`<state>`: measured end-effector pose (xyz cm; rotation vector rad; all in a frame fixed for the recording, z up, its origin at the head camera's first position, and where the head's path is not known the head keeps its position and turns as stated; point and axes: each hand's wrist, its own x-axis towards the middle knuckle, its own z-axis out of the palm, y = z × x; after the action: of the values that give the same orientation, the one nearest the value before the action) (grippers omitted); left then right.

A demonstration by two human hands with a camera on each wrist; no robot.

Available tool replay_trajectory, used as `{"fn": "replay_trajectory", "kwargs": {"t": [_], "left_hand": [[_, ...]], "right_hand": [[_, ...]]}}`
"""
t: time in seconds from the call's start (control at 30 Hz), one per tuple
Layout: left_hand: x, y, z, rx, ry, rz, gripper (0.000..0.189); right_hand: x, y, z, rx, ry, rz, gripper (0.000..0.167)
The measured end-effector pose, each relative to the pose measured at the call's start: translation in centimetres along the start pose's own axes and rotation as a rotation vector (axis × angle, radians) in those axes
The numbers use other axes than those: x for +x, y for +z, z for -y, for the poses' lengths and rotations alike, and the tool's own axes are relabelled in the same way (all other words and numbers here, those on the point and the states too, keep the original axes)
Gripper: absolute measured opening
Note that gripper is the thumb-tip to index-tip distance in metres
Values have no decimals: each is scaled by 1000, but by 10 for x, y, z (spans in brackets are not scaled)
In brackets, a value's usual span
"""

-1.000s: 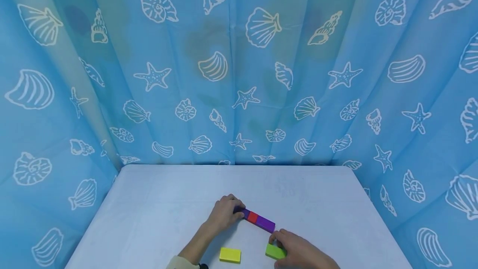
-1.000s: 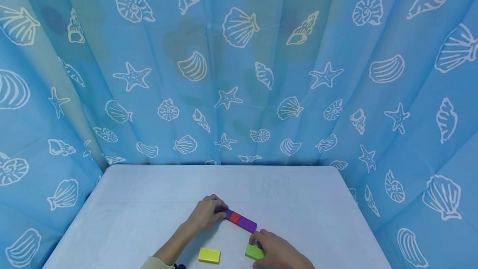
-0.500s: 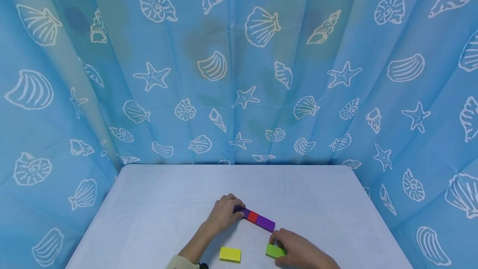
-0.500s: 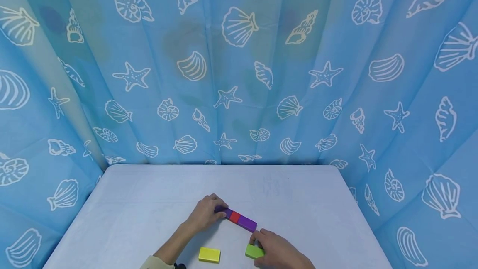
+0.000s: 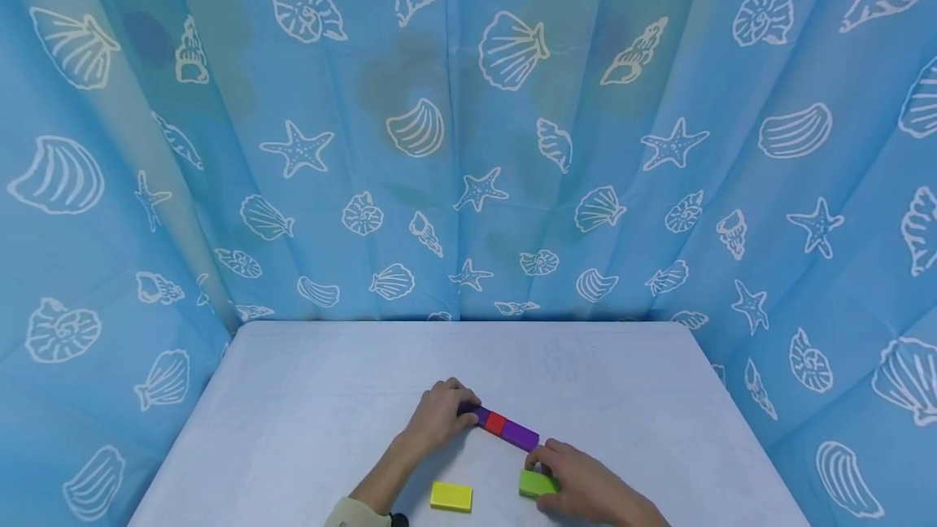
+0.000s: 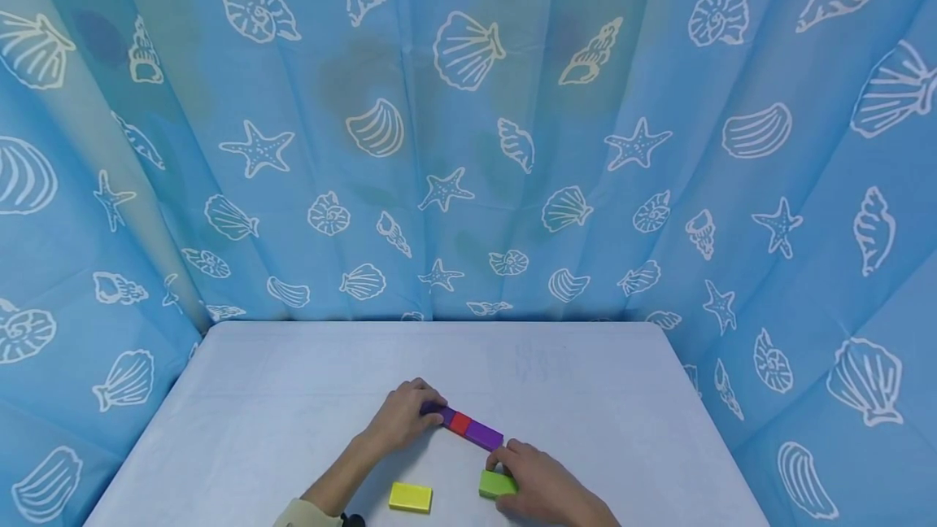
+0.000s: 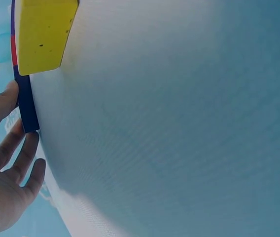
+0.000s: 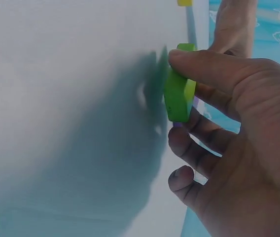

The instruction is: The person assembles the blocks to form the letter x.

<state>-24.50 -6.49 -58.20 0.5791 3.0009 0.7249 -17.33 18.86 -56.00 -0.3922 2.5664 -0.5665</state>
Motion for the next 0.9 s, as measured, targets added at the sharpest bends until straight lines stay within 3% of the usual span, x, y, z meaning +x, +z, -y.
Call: {"fn": "replay_trajectory", "kwargs": {"t": [0.13, 0.63, 0.9], "left_hand": [[0, 0, 0, 3, 4, -6, 24], [0, 0, 1, -5, -11, 7, 24], [0, 1, 3, -13, 10, 10, 24]], "right_hand": [[4, -8, 0, -37, -76, -41, 37], [17, -37, 7, -46, -180, -185, 35], [30, -41, 7, -10, -207, -185, 33]]}}
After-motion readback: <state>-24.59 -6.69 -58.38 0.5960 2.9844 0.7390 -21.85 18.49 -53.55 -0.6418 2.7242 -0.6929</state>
